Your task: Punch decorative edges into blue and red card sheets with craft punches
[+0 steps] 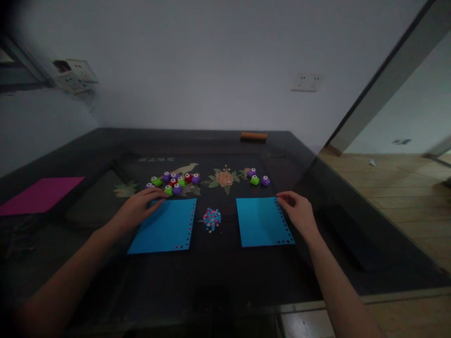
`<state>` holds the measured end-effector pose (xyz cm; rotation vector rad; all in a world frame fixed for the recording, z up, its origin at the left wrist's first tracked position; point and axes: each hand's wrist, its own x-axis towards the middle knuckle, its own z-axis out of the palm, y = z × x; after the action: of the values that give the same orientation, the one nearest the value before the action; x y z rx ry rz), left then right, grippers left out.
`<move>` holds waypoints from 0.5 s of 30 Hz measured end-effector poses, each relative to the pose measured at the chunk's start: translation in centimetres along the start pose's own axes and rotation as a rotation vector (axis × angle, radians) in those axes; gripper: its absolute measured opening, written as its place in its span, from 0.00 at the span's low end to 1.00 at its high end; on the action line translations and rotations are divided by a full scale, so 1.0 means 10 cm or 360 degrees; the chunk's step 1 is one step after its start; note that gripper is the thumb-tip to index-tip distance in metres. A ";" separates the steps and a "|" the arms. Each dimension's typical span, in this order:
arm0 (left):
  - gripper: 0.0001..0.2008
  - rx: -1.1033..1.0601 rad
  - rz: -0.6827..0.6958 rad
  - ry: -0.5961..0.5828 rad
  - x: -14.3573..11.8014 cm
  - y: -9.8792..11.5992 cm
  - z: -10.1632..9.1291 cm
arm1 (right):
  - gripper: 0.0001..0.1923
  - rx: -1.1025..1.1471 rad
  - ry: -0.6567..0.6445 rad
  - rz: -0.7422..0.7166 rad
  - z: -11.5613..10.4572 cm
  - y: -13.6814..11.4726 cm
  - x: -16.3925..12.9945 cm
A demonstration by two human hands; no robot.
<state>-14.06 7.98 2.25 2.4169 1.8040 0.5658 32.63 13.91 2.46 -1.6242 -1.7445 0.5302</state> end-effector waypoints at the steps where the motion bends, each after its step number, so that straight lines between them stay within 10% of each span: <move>1: 0.15 0.0002 0.0010 -0.0011 0.00 -0.01 0.00 | 0.11 -0.0021 -0.0033 -0.0073 0.02 -0.13 0.00; 15: 0.19 0.0009 0.0047 -0.0228 -0.01 -0.03 0.02 | 0.13 -0.0422 -0.0697 -0.1019 1.36 -1.67 -0.10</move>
<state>-14.30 8.03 1.96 2.4227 1.7181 0.3794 11.26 12.81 4.69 -1.0456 -2.6057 0.3636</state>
